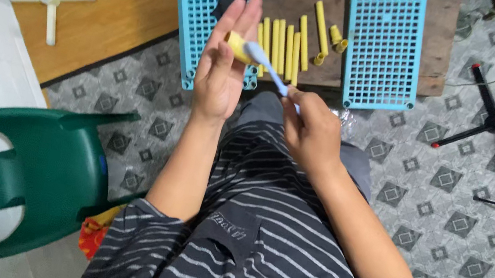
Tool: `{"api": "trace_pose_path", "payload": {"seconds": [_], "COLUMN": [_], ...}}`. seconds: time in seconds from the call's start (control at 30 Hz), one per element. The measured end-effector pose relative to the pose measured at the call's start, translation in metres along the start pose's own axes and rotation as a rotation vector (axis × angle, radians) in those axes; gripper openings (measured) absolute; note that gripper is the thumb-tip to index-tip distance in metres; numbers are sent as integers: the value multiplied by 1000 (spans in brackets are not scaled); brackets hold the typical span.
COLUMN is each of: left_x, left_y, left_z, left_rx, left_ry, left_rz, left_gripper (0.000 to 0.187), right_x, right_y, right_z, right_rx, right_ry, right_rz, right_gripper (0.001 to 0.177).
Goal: The person assembles a blue plastic grid tray by inserting yellow cylindrical connectors into its corners and then attaching longer yellow rods to form legs. The person handles the parts one at a time, fitting them into the grid holes.
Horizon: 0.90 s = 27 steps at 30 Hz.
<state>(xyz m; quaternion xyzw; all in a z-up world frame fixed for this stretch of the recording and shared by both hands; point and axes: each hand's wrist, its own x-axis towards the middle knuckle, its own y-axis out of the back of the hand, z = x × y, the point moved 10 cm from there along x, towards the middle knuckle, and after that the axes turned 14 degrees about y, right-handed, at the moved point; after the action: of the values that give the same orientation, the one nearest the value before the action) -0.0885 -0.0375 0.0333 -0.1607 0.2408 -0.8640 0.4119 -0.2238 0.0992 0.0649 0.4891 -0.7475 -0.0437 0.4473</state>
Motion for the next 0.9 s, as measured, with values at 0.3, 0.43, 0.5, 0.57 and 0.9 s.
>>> {"api": "trace_pose_path", "payload": {"seconds": [0.3,0.43,0.5,0.57,0.9], "left_x": [-8,-10,-10,-12,-24], "left_y": [55,75,87,102,190], "left_z": [-12,-43,-63,-91,-263], "left_rx": [101,102,123,147,182], "left_ry": [10,126,226,363,885], "left_rz": [347,461,490,519,510], "left_gripper": [51,52,52,53,36], "right_x": [-12,-23,-39,-69,-438], "right_y": [19,16,24,34,67], "right_z": [22,40,67,99,287], "right_rx": [47,80,121,170,-20], "right_ry": [-165,-249,-329,-431,-1171], "right_rz": [88,59,109,166,209], "right_gripper": [12,12,10,10,11]}}
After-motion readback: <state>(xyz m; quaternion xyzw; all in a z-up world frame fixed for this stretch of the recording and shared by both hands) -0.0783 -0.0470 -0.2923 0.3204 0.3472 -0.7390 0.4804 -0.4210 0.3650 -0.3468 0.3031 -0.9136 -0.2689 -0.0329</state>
